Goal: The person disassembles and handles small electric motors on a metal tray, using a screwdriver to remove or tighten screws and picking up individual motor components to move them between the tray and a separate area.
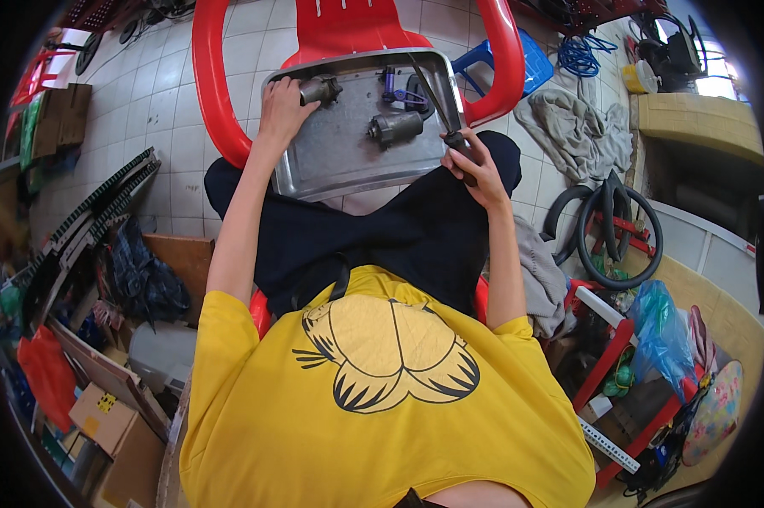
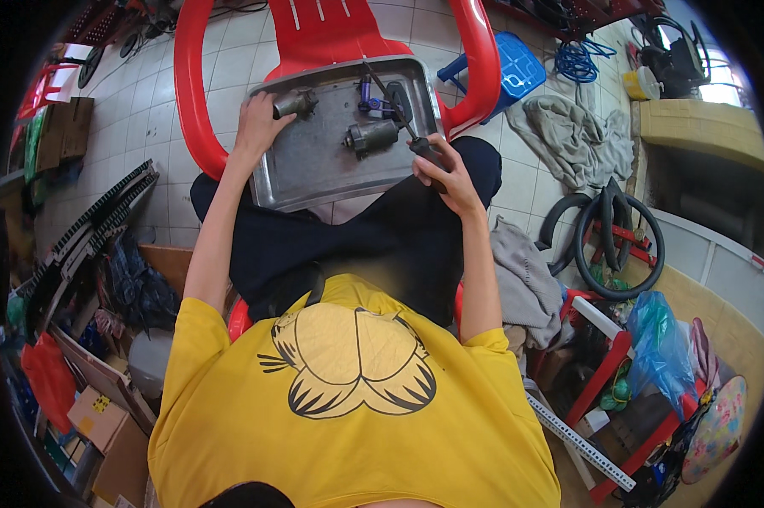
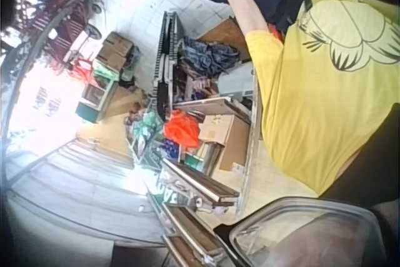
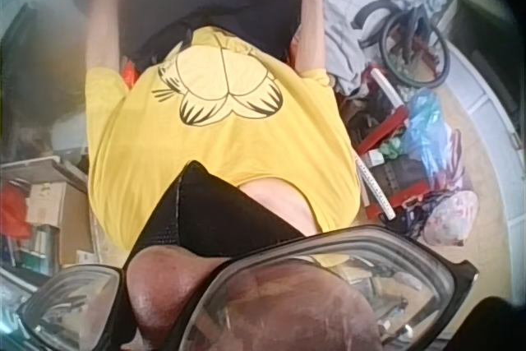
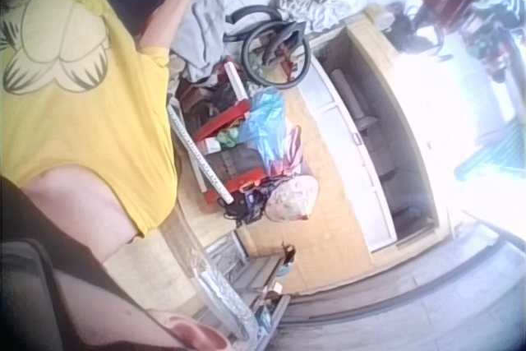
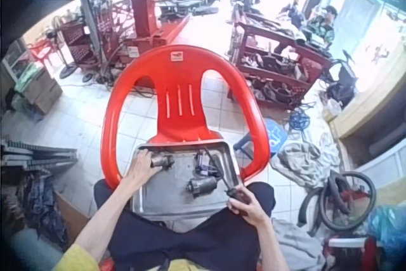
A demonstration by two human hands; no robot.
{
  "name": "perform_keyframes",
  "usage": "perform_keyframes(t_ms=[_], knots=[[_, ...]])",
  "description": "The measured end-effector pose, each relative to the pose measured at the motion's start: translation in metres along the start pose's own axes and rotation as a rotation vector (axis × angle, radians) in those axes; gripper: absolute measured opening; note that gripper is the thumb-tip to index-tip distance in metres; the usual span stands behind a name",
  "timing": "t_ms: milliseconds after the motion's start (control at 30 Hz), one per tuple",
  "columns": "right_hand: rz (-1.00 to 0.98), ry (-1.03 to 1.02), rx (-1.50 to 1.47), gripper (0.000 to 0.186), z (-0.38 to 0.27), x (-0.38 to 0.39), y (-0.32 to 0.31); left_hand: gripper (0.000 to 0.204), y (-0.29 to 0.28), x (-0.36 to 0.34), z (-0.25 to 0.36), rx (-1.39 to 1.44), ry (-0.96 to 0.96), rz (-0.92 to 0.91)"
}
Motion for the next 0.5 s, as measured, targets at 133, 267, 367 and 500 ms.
perform_keyframes(t_ms=[133,267,367,500], knots=[[0.023,-0.007,0.008,0.036,-0.001,0.0,0.002,0.053,0.004,-0.011,-0.004,0.022,0.016,-0.006],[0.012,0.007,0.014,0.036,-0.001,0.001,-0.001,0.054,0.008,-0.014,-0.008,0.074,-0.022,-0.035],[-0.001,0.003,0.011,0.035,-0.002,0.001,-0.001,0.056,0.006,-0.017,-0.006,0.085,-0.014,-0.037],[0.005,0.002,0.004,0.036,-0.001,0.001,-0.003,0.057,0.0,-0.033,0.001,0.07,0.0,-0.078]])
Point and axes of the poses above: each hand's wrist, its own x-axis away from the middle knuckle, its own y-axis out of the palm, z = x × y, the point moved 8 cm from there along -x, towards the middle knuckle, and after that the axes turned 8 degrees about y, right-handed, at the moved point
